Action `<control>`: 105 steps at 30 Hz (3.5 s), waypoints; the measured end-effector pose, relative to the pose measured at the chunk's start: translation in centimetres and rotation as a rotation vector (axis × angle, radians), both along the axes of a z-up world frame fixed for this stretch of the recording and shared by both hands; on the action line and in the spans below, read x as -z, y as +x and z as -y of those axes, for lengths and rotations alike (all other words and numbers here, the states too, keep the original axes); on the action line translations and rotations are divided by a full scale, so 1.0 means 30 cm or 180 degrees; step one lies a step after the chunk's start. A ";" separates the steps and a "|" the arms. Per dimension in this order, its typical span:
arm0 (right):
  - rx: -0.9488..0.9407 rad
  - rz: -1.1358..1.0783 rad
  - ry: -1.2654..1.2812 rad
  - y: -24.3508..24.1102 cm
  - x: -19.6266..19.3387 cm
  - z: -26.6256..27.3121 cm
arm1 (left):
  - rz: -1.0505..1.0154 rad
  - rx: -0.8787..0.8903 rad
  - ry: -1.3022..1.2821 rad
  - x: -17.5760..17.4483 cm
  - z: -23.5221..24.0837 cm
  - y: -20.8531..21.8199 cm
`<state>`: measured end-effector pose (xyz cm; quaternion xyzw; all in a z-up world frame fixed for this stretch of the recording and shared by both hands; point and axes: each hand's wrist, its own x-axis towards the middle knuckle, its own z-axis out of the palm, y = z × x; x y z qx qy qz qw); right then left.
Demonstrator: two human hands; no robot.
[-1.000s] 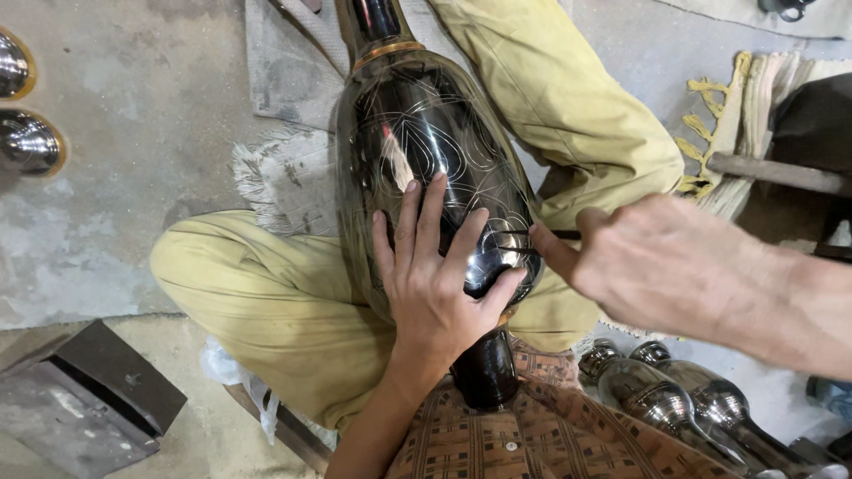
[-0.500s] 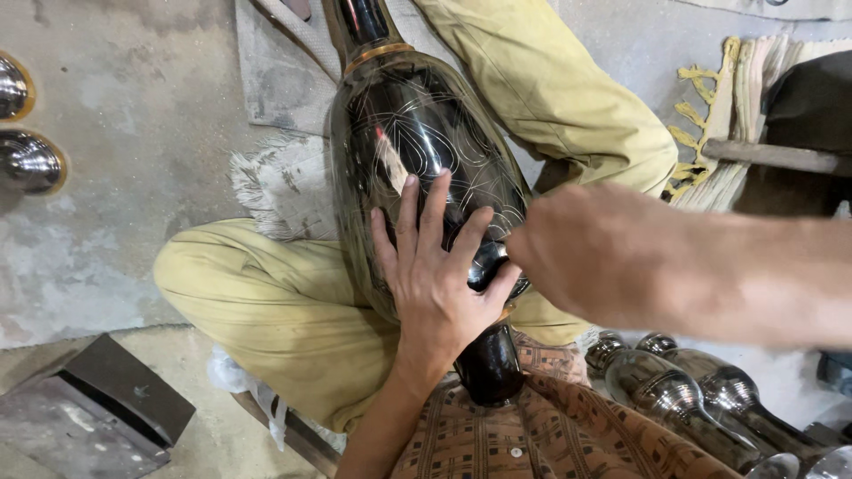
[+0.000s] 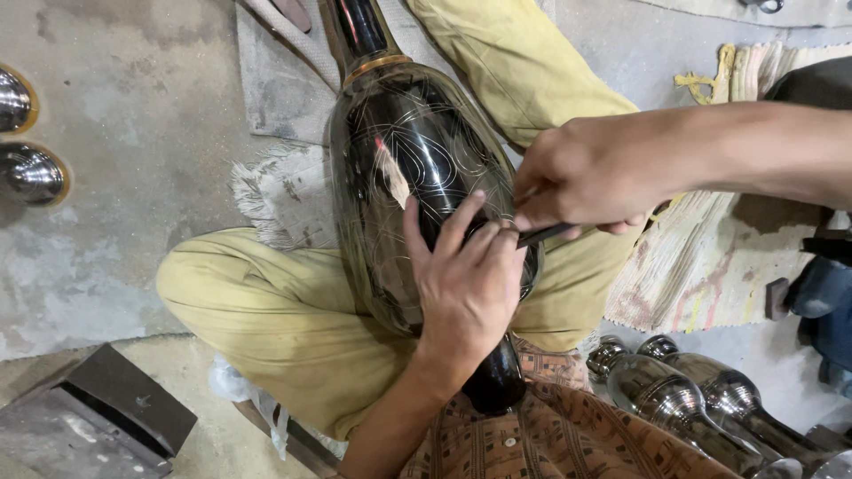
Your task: The person holds a dark metallic vase between their legs and uses a small chisel and hammer to engrave circular and leaf-like patterns into its surface. They rotate the vase to access different areas and continue hammering the chisel to deepen the design.
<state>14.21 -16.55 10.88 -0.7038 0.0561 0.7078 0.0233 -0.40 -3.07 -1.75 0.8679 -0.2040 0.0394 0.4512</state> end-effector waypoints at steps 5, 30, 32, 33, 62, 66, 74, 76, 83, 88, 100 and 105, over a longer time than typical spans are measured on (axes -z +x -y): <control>0.0026 -0.0040 0.0191 -0.037 -0.037 -0.020 | -0.0415 0.0423 0.0139 -0.004 -0.068 0.055; -0.1735 -0.0349 0.0156 -0.228 -0.076 -0.071 | -0.0722 0.0493 0.0325 -0.039 -0.155 0.071; -0.2516 -0.0136 0.0628 -0.233 -0.067 -0.034 | -0.0741 0.0508 0.0368 -0.038 -0.152 0.076; -0.2905 -0.0016 0.0857 -0.234 -0.064 -0.019 | -0.0738 0.0517 0.0386 -0.037 -0.152 0.080; -0.4164 0.0542 0.2030 -0.034 0.016 -0.051 | -0.0694 0.0583 0.0688 -0.036 -0.170 0.072; -0.4156 0.0813 0.2108 -0.032 -0.009 -0.094 | -0.0639 0.0593 0.0761 -0.044 -0.170 0.073; -0.1360 0.2396 0.1498 -0.073 0.007 0.184 | -0.0974 0.1378 0.1691 -0.058 -0.044 -0.024; -0.0404 0.2594 0.1371 -0.113 0.056 0.269 | -0.0836 0.2025 0.1760 -0.065 0.047 -0.113; 0.2684 0.4001 0.2072 -0.397 0.470 0.399 | -0.0008 0.2140 -0.0611 0.001 -0.021 -0.262; 0.4736 0.3561 0.1851 -0.498 0.806 0.315 | 0.0232 -0.0997 -0.0536 0.148 -0.225 -0.066; 0.4381 0.3816 0.1415 -0.512 0.790 0.179 | -0.2901 -0.0519 -0.2736 0.463 -0.414 0.033; 0.3020 0.4542 0.0655 -0.536 0.566 0.123 | -0.3402 -0.0434 -0.3256 0.654 -0.446 -0.034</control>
